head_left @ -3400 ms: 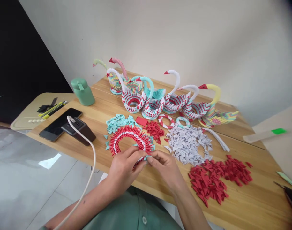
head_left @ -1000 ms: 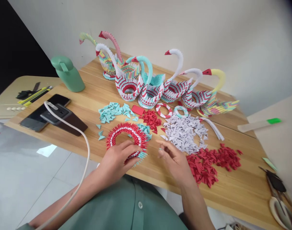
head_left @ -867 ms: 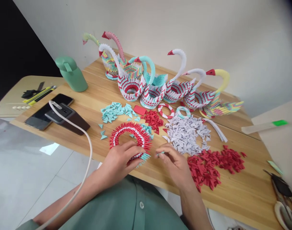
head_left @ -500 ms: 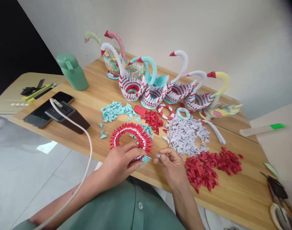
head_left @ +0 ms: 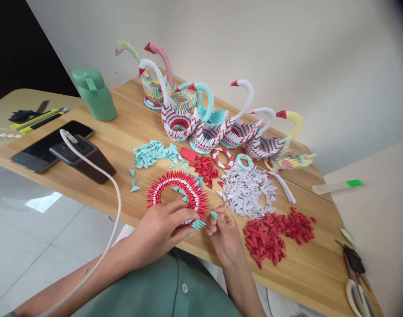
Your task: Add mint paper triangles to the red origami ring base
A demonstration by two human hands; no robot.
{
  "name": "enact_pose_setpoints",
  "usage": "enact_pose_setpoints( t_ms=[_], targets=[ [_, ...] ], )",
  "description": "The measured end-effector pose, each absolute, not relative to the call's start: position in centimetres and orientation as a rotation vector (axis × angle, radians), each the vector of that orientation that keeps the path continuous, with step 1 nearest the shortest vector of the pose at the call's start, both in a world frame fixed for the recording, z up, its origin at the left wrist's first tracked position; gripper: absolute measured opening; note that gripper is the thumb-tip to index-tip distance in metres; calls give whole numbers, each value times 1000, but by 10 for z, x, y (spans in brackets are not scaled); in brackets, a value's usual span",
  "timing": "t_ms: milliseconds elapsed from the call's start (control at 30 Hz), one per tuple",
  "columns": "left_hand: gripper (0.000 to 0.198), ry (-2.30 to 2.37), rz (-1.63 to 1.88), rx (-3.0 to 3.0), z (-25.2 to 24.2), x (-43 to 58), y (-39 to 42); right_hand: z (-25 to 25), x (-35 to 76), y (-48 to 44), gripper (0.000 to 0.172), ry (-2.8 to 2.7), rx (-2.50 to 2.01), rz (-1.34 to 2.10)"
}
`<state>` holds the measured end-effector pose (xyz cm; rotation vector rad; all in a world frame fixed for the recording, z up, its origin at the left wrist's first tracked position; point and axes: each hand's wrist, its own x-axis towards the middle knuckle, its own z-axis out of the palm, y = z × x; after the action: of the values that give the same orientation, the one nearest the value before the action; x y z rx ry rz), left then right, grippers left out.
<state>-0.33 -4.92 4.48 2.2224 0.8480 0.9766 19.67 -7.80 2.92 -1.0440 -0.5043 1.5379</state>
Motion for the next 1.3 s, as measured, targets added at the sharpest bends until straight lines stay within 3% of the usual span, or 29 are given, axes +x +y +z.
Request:
enact_pose_setpoints(
  t_ms=[500,1300],
  targets=[
    [16,833,1016,2211,52,-5,-51,29,197,-80,18,-705,-1091,1459],
    [18,836,976,2188,54,-5,-50,26,200,-77,16,-877,-1108,1409]
  ],
)
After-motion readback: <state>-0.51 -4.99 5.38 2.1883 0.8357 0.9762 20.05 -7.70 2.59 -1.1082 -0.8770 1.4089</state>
